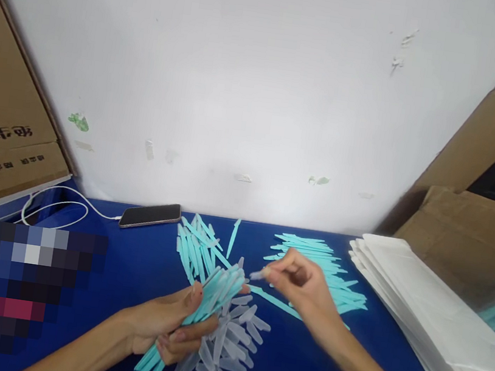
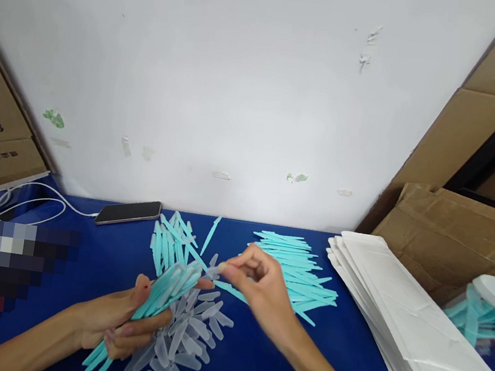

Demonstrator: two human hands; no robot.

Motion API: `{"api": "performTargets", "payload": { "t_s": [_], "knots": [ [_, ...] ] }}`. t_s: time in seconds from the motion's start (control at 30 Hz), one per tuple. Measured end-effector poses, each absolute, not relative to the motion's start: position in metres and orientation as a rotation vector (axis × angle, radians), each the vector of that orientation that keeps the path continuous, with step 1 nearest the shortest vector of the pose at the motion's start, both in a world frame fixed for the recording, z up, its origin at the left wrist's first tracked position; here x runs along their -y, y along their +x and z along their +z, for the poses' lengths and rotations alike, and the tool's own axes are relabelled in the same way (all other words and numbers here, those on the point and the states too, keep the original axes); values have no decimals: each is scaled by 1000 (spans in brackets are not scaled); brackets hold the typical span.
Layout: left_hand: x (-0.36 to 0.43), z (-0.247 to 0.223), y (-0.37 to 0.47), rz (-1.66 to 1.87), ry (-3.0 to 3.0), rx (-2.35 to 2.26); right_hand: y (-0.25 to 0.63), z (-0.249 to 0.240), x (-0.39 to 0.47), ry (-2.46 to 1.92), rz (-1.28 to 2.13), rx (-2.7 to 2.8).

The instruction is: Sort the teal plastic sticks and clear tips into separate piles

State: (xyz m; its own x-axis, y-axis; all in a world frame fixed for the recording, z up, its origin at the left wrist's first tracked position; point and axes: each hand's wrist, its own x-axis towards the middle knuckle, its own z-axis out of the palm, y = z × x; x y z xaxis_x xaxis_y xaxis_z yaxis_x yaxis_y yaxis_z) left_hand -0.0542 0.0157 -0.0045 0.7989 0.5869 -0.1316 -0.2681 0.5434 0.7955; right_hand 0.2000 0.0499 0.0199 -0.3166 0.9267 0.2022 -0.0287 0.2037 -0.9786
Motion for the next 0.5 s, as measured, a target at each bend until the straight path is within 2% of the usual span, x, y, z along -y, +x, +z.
{"api": "performTargets", "payload": {
  "t_s": [0.1, 0.27, 0.37, 0.5],
  "knots": [
    [-18, 4, -57, 515, 835, -352, 213, 26, -62, -985, 1211, 1573],
    [-19, -3, -58, 468, 804, -312, 208, 16, -61, -1028, 1387, 1942],
    [-20, -6, -58, 448, 780, -288, 202, 13, -56, -1042, 1246, 2061],
    [-21, -2, -57, 397, 724, -289, 201, 23, -51, -1042, 1045, 1927]
  ]
}}
